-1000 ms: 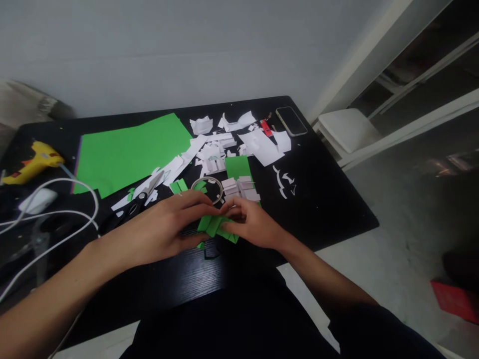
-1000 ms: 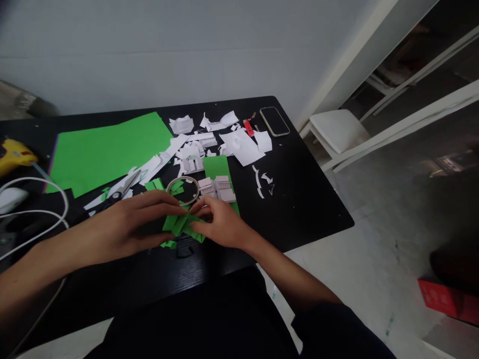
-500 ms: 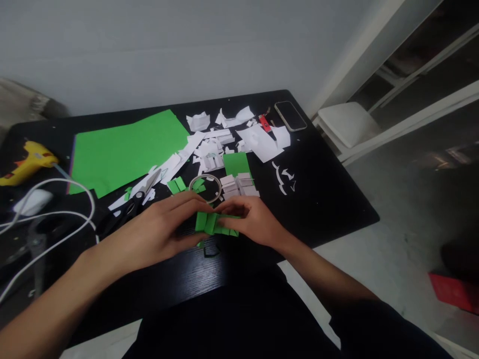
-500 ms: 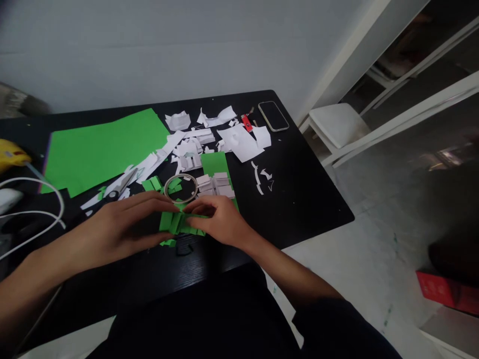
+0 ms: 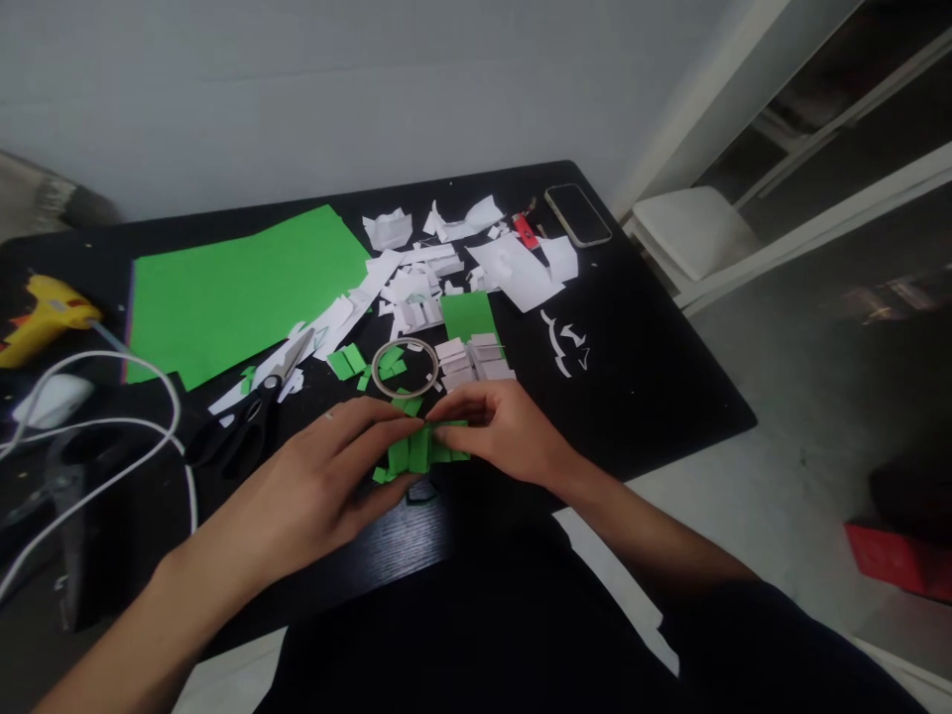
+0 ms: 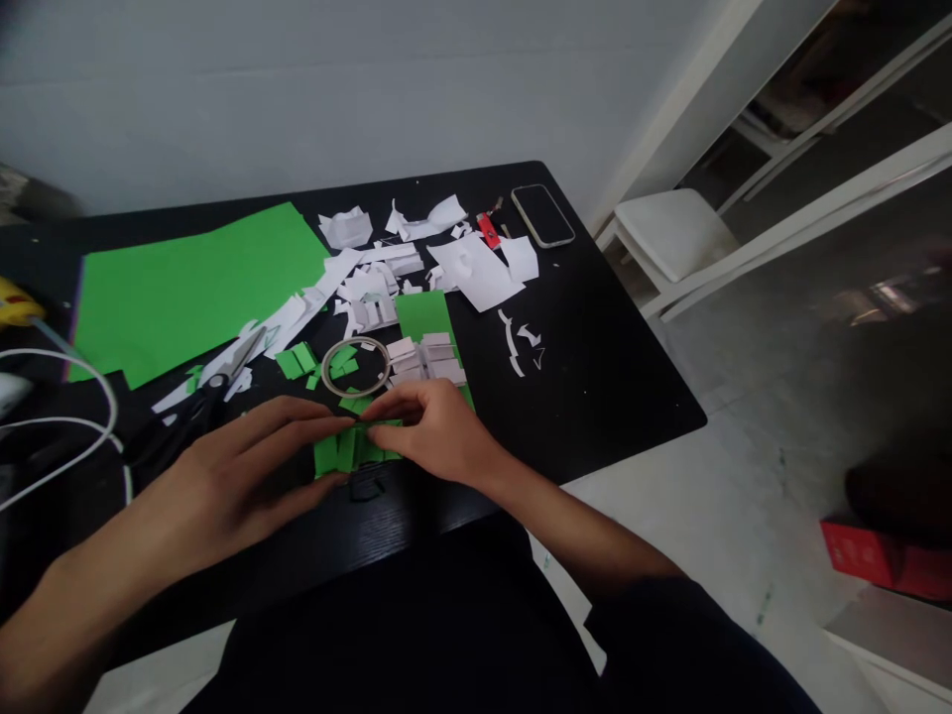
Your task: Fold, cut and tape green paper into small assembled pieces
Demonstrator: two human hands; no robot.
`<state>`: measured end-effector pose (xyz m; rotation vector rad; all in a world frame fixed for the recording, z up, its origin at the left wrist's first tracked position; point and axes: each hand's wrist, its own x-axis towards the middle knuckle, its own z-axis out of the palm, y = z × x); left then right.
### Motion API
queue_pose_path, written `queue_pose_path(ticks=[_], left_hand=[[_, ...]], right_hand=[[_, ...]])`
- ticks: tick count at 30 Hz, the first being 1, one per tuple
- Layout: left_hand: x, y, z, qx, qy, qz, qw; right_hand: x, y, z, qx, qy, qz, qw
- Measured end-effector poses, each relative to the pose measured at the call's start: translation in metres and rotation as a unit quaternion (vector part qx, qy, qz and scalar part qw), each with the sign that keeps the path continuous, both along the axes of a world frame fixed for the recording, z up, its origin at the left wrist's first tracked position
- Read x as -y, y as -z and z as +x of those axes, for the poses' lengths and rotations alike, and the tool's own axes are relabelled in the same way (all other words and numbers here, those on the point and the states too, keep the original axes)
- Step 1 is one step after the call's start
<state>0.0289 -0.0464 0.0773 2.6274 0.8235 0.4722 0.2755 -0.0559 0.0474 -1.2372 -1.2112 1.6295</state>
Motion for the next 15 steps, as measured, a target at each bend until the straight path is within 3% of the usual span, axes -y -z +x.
queue_pose_path(ticks=[6,15], left_hand=[[0.0082,-0.0038,0.0034,-0.006,-0.02,0.051,0.998],[0.0089,-0.0037,0.0078,-0.011,-0.032,0.06,0.998]], right_hand=[[0.0008,-0.0013,-0.0024,0.016,0.024,0.028,0.999],[0.003,-0.0078,-0.0041,0.037,0.033,0.033,0.998]])
